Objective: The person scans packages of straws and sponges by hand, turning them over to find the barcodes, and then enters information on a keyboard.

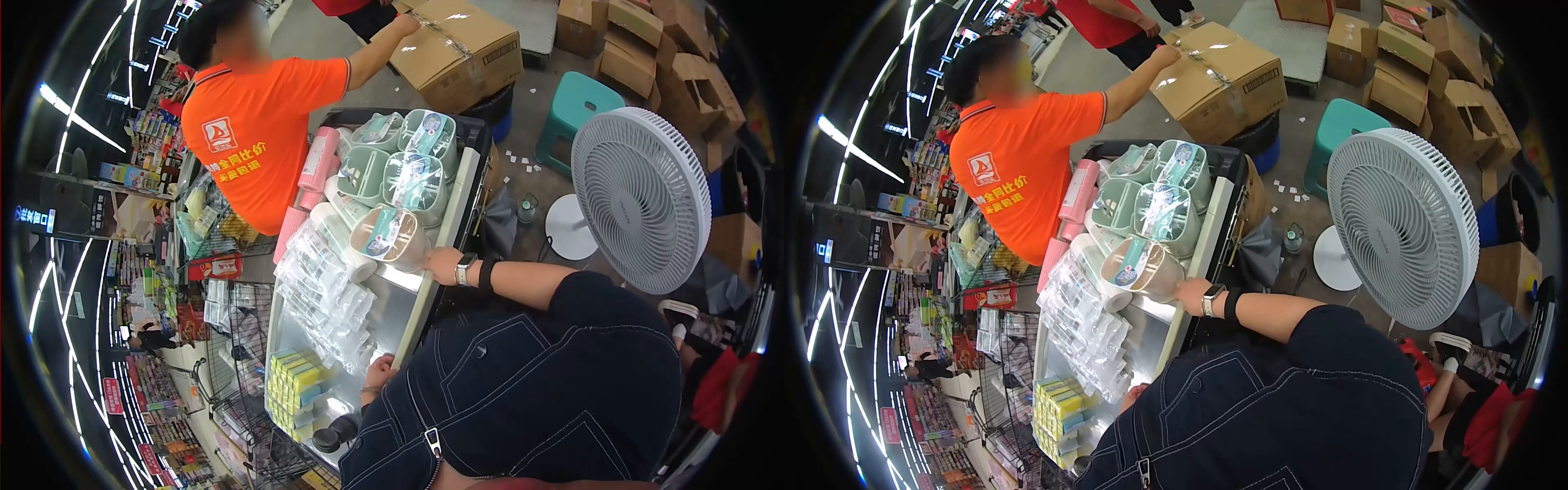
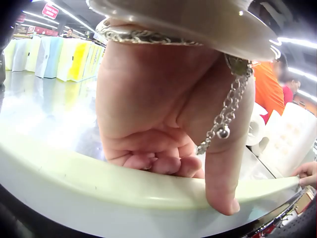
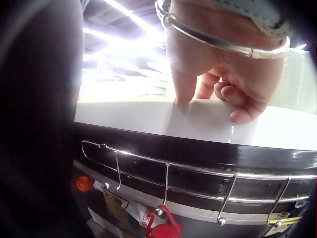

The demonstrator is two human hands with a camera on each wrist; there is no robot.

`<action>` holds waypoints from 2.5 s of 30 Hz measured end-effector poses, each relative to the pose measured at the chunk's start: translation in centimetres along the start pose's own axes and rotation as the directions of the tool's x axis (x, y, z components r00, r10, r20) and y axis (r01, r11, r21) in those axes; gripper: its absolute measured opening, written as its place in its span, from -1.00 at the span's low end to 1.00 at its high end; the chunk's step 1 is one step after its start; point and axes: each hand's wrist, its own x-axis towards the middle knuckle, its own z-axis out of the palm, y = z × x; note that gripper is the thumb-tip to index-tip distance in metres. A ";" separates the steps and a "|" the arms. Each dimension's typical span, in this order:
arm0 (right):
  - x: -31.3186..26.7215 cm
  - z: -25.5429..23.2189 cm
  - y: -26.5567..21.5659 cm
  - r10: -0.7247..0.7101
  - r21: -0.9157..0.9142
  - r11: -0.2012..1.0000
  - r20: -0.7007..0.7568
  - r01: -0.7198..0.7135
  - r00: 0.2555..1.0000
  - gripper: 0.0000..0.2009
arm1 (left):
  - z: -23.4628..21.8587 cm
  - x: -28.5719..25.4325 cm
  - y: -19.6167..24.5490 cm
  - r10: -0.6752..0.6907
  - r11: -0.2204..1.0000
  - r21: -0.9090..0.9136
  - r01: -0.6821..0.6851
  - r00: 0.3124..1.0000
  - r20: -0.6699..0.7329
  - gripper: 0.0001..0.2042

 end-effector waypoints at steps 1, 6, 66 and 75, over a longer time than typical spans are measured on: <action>0.0 0.1 0.0 0.001 0.003 1.000 0.000 -0.001 1.000 -0.74 | 0.0 0.0 0.0 -0.009 1.000 0.003 0.009 1.000 -0.005 -0.65; 0.0 -0.2 0.0 0.000 0.029 1.000 -0.012 0.000 1.000 -0.74 | 0.1 0.0 0.1 -0.015 1.000 0.015 0.015 1.000 -0.010 -0.63; 0.3 -1.6 -0.3 -0.060 0.029 0.998 0.052 0.058 0.997 -0.71 | 0.8 -0.9 0.5 0.059 0.994 0.099 -0.048 0.993 -0.106 -0.55; 0.6 -1.4 -0.2 -0.038 0.005 0.999 0.109 0.038 0.993 -0.74 | 1.9 -1.9 1.8 0.084 0.991 0.114 -0.065 0.980 -0.179 -0.55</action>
